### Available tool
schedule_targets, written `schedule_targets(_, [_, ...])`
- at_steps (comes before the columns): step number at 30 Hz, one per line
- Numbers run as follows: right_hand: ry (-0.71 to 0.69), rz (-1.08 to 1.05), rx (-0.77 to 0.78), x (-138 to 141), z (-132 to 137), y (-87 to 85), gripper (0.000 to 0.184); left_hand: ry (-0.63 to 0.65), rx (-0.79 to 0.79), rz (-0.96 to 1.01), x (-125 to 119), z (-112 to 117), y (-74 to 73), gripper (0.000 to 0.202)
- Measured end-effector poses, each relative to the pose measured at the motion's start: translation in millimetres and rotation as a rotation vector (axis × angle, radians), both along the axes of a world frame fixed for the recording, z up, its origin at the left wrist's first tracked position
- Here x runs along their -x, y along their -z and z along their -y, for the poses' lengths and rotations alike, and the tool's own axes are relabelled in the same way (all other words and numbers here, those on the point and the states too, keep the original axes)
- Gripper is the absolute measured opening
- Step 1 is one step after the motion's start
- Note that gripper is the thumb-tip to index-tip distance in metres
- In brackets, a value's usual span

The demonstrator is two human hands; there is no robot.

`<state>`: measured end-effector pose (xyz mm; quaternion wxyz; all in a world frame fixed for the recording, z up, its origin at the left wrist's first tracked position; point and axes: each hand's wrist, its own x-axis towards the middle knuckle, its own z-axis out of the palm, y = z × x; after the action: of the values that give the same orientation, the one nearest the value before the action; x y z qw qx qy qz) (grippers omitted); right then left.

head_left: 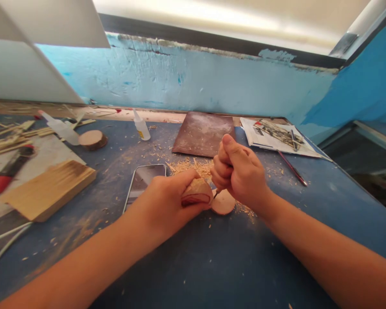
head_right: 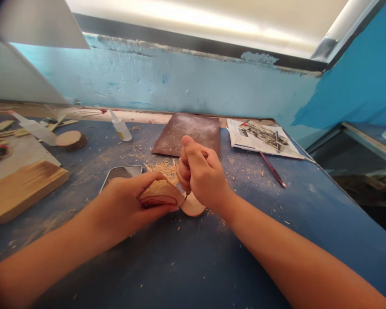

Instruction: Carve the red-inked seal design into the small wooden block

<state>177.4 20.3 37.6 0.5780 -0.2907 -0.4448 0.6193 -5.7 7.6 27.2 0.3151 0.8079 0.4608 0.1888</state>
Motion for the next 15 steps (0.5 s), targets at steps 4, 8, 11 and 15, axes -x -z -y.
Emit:
schedule_targets(4, [-0.055, -0.034, 0.026, -8, -3, 5.9, 0.055, -0.068, -0.092, 0.014, 2, 0, -1.3, 0.038])
schedule_targets(8, [-0.056, -0.064, 0.040, -12, -4, 5.6, 0.055, -0.099, -0.129, 0.048, 2, 1, -3.0, 0.039])
schedule_targets(11, [-0.072, -0.066, 0.038, -14, -2, 4.6, 0.055, -0.079, -0.075, 0.100, 3, 1, -3.6, 0.032])
schedule_targets(15, [-0.082, -0.061, 0.010, -14, 2, 4.3, 0.055, -0.045, -0.023, 0.160, 6, 2, -4.4, 0.035])
